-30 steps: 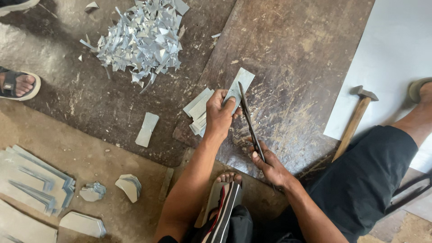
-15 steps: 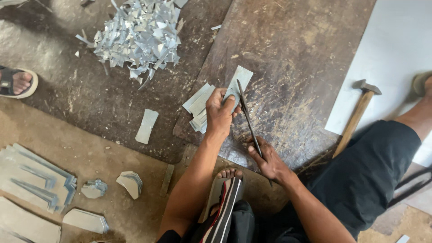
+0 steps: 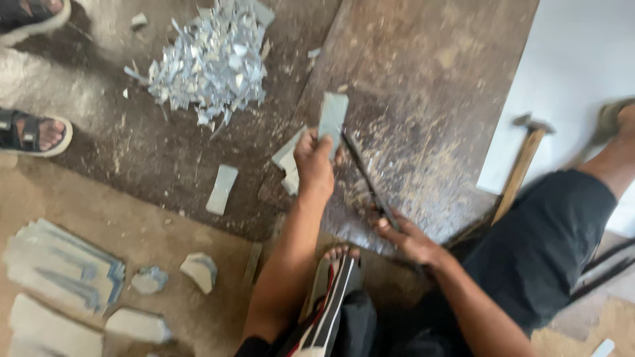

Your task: The person sits on the floor and cuts thin light-colored metal strips into small pieces using hand shears, placing cut pieces onto a growing pile of scraps. They pick up strips one at a time from a stack beside them and trim off small sections repeatedly.

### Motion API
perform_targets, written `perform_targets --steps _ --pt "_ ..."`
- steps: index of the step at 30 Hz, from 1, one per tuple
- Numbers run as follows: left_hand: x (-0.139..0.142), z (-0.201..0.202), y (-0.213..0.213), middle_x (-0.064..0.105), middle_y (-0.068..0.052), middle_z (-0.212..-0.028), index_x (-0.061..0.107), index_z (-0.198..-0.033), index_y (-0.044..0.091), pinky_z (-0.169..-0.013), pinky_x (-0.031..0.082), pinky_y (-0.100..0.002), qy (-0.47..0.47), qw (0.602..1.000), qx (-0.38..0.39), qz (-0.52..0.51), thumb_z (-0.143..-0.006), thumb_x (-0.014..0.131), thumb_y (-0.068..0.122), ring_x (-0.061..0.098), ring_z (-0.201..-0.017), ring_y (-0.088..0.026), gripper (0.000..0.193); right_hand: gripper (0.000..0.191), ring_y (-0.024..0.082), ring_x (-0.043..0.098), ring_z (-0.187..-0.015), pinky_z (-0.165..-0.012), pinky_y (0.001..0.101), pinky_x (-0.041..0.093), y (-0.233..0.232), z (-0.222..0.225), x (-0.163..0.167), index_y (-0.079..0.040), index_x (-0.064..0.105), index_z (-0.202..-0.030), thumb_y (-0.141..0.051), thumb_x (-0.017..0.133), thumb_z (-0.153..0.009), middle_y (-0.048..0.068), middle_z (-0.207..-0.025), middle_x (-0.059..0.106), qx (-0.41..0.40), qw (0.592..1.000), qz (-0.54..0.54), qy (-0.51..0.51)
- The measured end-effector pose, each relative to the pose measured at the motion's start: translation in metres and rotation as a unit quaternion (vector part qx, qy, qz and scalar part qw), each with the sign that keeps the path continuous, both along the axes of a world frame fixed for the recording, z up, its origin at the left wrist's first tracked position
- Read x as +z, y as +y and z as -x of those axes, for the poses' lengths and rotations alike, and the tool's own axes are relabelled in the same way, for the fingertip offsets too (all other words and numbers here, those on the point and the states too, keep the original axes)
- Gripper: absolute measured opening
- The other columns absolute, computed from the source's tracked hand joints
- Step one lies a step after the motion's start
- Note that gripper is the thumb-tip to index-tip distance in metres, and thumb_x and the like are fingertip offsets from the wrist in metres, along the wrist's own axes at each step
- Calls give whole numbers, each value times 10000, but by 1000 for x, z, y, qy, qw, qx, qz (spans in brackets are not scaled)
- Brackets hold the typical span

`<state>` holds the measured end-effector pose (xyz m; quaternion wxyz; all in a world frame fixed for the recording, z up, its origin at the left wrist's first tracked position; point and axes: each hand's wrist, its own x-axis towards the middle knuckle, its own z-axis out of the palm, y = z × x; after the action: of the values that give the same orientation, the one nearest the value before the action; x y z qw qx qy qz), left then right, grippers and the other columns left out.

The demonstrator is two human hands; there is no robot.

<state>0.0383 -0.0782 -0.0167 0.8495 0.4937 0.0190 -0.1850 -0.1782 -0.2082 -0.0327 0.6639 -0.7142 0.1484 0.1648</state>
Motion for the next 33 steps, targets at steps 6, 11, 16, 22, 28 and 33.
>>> perform_targets --steps 6,11,16,22,28,33 --pt "-9 -5 8 640 -93 -860 555 -1022 14 -564 475 -369 67 991 -31 113 -962 614 36 613 -687 -216 87 552 374 687 -1060 -878 490 578 -34 7 -35 -35 610 -1379 -428 514 -1005 230 -1117 722 -126 970 -98 183" --pt "-18 13 -11 647 -108 -829 556 -1016 20 -563 458 -334 25 995 -50 82 -979 618 32 606 -670 -199 73 487 294 731 -1056 -904 400 573 -56 -30 -14 -38 702 -1260 -391 761 -929 167 -1080 752 -127 911 387 70" --pt "-22 46 -37 645 -72 -876 567 -1031 -3 -596 495 -286 -10 997 -62 -36 -998 609 48 587 -704 -108 74 482 140 673 -922 -800 306 567 -28 -84 8 6 605 -1350 -156 743 -918 77 -1039 733 -277 955 7 -108" --pt "-23 60 -47 660 -52 -927 572 -1061 -8 -631 544 -289 -68 989 -33 -127 -991 599 65 620 -742 -96 105 221 124 621 -654 -579 285 507 0 -121 1 110 745 -1047 -66 757 -914 63 -790 720 -421 898 -92 -89" --pt "-28 52 -28 695 -106 -904 583 -1058 -19 -682 571 -321 -226 923 15 -312 -1007 618 81 693 -771 -147 118 201 141 689 -674 -616 277 576 13 -128 -1 111 753 -973 -68 773 -884 103 -807 753 -419 905 -52 -45" --pt "-32 47 -19 712 -129 -907 576 -1051 -18 -645 590 -346 -141 958 9 -249 -979 606 88 699 -746 -181 132 203 139 685 -684 -629 280 579 21 -133 -9 98 739 -973 -52 795 -847 111 -833 752 -430 898 -78 -57"
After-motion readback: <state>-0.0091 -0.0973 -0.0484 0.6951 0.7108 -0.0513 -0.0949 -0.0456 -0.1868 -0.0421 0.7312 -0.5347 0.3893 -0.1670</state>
